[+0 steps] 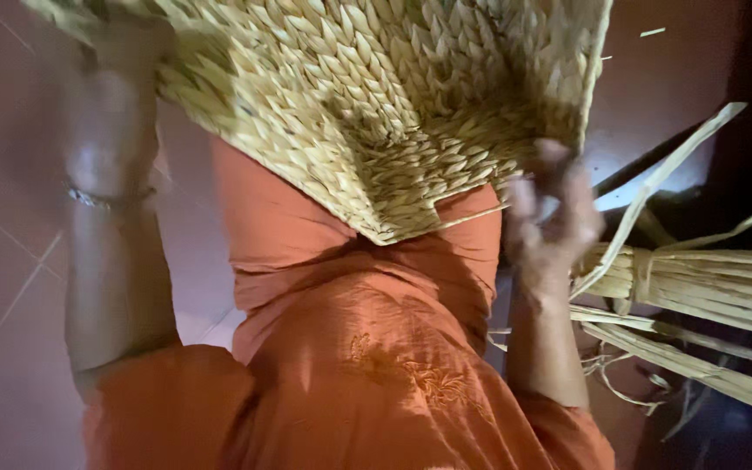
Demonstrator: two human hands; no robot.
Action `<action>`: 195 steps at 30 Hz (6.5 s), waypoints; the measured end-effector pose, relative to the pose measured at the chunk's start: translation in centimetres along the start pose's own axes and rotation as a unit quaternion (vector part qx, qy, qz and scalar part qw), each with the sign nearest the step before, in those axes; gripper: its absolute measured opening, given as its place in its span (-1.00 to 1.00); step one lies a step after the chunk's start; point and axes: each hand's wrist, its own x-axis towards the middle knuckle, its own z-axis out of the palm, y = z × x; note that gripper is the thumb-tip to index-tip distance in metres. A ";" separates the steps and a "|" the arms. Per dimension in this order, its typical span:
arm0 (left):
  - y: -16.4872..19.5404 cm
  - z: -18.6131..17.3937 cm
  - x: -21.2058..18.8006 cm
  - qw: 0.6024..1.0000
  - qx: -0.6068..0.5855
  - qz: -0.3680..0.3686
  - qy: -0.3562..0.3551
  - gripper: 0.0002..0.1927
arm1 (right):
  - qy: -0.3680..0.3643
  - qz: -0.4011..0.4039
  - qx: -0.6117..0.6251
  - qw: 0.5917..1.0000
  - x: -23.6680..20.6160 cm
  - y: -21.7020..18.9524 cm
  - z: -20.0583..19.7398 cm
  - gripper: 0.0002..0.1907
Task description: The person sits on the floor and weaves a flat strip along the rim of a woven water hyacinth basket, tucking and pressing the strip into the weave by hand. They then use scissors to trim off the excess strip ends around the basket rim, rotating the basket as they cut.
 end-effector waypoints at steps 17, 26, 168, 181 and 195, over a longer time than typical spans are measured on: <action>3.1 2.2 -2.6 0.894 -0.407 -0.188 -0.009 -0.74 | -0.306 0.081 0.169 0.933 6.6 -5.3 16.5 -0.16; 6.3 0.5 0.0 0.868 -0.497 -0.016 -0.014 -0.19 | -0.336 0.022 0.211 0.918 11.2 -5.0 21.8 -0.21; 3.9 -1.4 -2.7 0.893 -0.444 -0.057 -0.040 0.14 | -0.292 -0.099 -0.033 0.951 6.1 -3.9 18.2 -0.21; 1.8 -0.5 -4.3 0.885 -0.456 -0.089 -0.042 0.00 | -0.311 -0.071 -0.029 0.947 5.0 -4.0 18.3 -0.19; 3.4 -1.6 -3.5 0.905 -0.404 -0.129 -0.032 -0.14 | -0.264 -0.141 -0.098 0.949 4.2 -3.8 19.5 -0.25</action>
